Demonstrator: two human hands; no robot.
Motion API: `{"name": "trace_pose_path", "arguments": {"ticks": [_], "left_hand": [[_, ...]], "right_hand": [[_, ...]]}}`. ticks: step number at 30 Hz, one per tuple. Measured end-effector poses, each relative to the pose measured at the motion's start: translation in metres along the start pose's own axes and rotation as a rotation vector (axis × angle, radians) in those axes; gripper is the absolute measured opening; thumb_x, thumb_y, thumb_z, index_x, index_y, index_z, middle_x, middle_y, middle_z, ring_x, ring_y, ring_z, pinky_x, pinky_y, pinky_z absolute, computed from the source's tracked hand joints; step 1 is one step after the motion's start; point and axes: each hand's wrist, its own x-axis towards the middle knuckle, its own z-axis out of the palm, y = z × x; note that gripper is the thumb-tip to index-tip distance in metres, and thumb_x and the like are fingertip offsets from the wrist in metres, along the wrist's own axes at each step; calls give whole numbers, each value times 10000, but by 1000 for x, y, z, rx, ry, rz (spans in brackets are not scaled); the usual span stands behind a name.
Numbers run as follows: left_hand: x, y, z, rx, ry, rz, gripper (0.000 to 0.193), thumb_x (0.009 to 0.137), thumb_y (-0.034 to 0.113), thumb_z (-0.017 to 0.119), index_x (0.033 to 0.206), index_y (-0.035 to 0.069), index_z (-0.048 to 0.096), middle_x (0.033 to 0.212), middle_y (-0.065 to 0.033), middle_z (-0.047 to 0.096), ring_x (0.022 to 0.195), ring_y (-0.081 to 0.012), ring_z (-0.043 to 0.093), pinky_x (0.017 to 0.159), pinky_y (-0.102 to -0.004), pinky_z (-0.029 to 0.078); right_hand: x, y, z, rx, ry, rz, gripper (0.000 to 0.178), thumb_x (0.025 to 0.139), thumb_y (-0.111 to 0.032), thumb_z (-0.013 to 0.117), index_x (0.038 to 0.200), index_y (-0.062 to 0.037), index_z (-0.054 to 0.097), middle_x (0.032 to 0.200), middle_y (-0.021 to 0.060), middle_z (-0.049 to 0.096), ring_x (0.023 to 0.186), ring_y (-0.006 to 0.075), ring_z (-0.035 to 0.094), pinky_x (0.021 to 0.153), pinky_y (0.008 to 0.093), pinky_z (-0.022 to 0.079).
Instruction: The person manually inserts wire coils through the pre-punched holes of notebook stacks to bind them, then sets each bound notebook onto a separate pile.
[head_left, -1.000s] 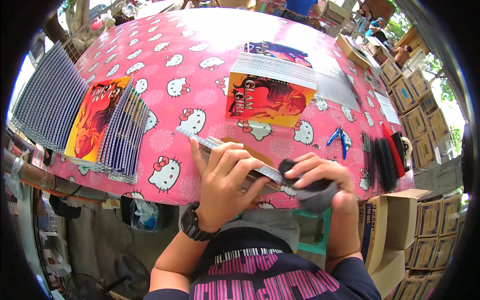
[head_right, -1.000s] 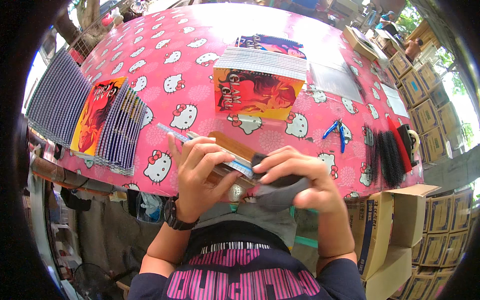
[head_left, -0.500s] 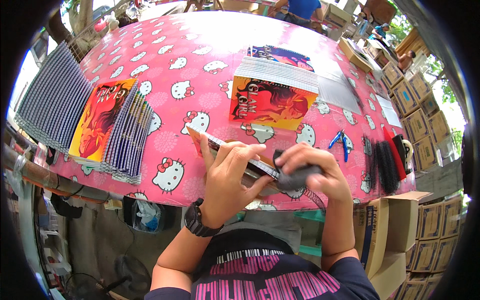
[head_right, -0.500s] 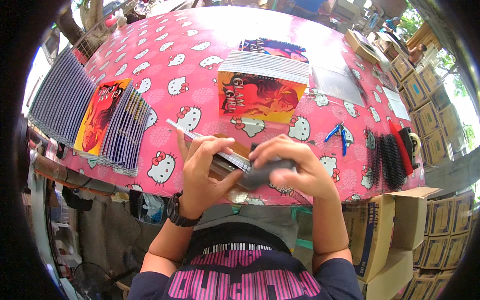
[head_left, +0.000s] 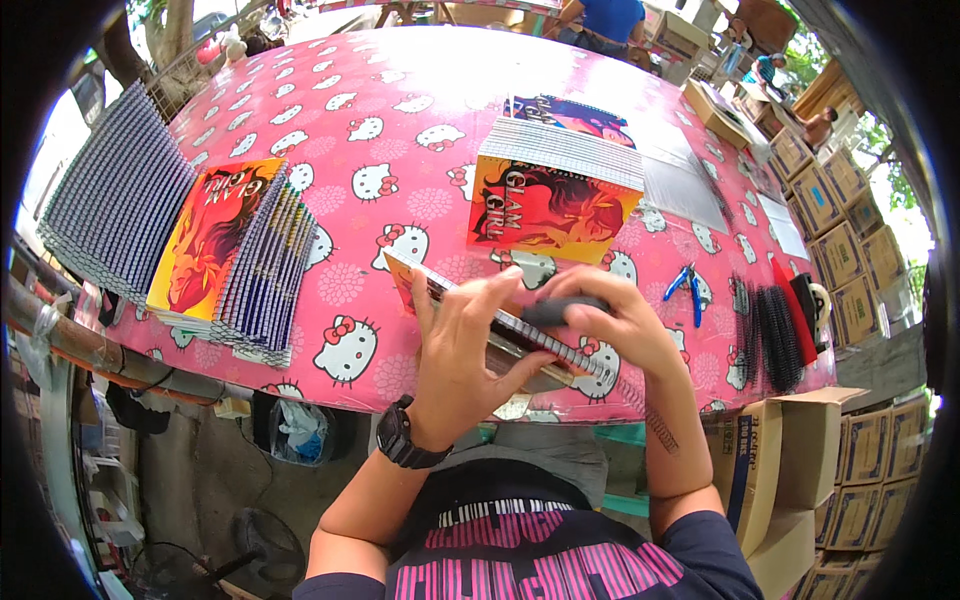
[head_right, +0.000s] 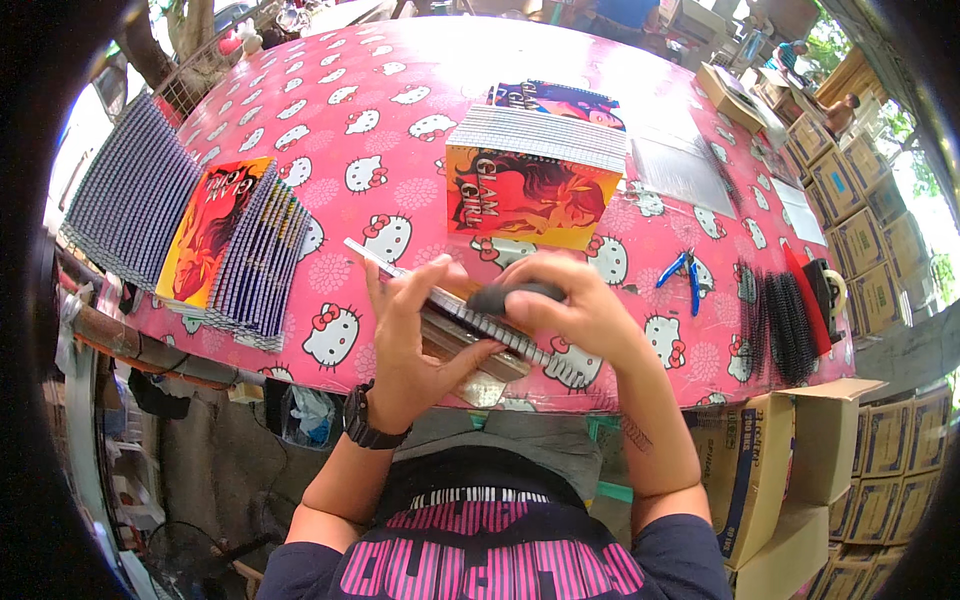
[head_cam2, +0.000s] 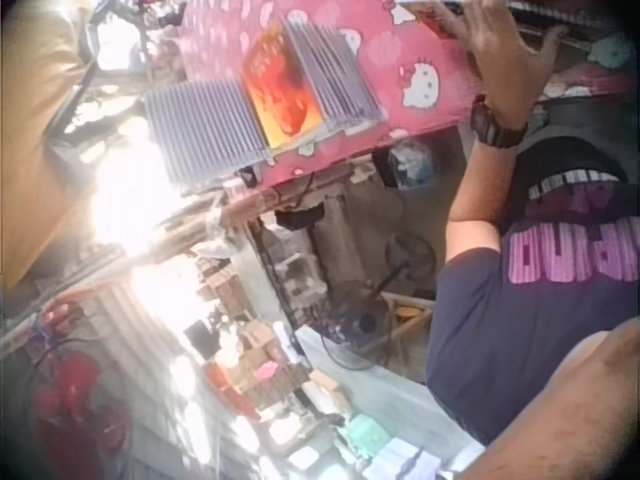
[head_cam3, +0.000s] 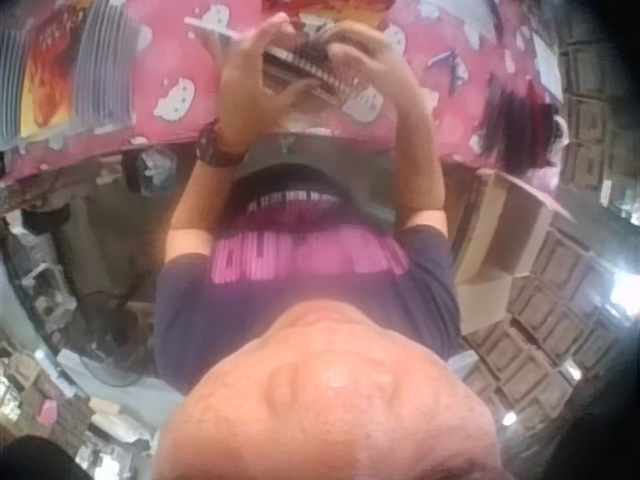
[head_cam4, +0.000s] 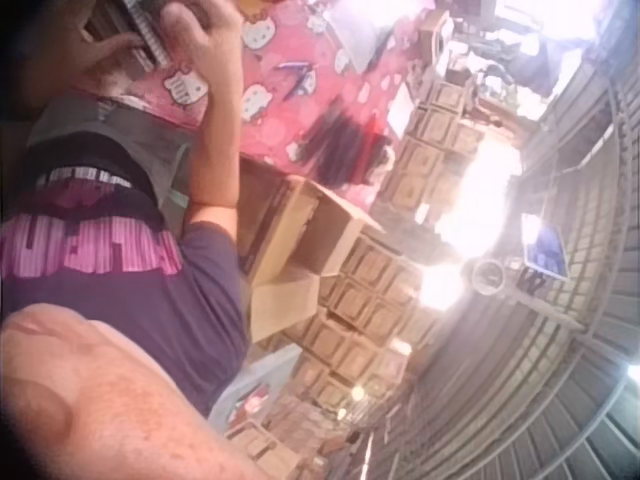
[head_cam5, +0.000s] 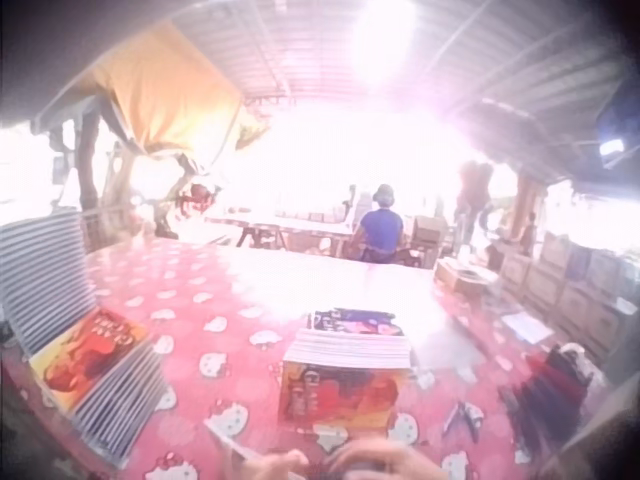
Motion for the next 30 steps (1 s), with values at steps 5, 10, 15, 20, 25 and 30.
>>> {"name": "trace_pose_path", "arguments": {"ticks": [5, 10, 15, 20, 25, 30], "left_hand": [[-12, -37, -1, -133, 374, -202, 1117, 590, 226, 889, 1443, 25, 198, 1432, -182, 319, 1316, -280, 338, 1107, -428, 229], [-23, -51, 8, -503, 328, -445, 1027, 627, 118, 868, 1432, -20, 246, 1251, -113, 418, 1167, -218, 431, 1014, -345, 348], [-27, -53, 18, -491, 408, -468, 870, 688, 128, 830, 1403, -25, 359, 1113, -71, 463, 1065, -182, 478, 946, -324, 395], [-25, -47, 18, -552, 428, -486, 812, 725, 140, 805, 1407, -8, 391, 1039, -56, 475, 964, -162, 492, 885, -292, 411], [-30, -49, 10, -508, 298, -498, 728, 804, 31, 710, 1425, -37, 338, 1240, -95, 472, 1183, -201, 468, 1043, -349, 340], [-19, -48, -1, -441, 273, -418, 662, 846, 65, 682, 1414, -40, 358, 1153, -66, 501, 1123, -177, 494, 996, -322, 371]], "right_hand": [[-3, -14, 8, 510, 81, -164, 367, 846, -362, 661, 934, -6, 663, 980, 112, 661, 919, 242, 598, 823, 358, 449], [4, 8, 0, 9, 42, -15, 356, 893, -328, 612, 980, 17, 634, 1032, 107, 653, 980, 209, 594, 869, 331, 442], [10, -1, 3, 104, 0, -29, 436, 890, -407, 584, 898, 23, 654, 1032, 143, 653, 978, 234, 597, 889, 355, 435], [7, -12, 4, 249, 9, -131, 418, 834, -408, 645, 899, 4, 669, 998, 127, 661, 962, 243, 569, 870, 370, 417], [19, -20, 2, -16, 0, -101, 394, 809, -389, 658, 905, -6, 672, 1008, 126, 661, 998, 251, 568, 914, 370, 398], [22, -2, 10, -80, 61, -18, 350, 815, -350, 659, 905, -12, 666, 1000, 112, 664, 989, 254, 577, 904, 380, 414]]}}
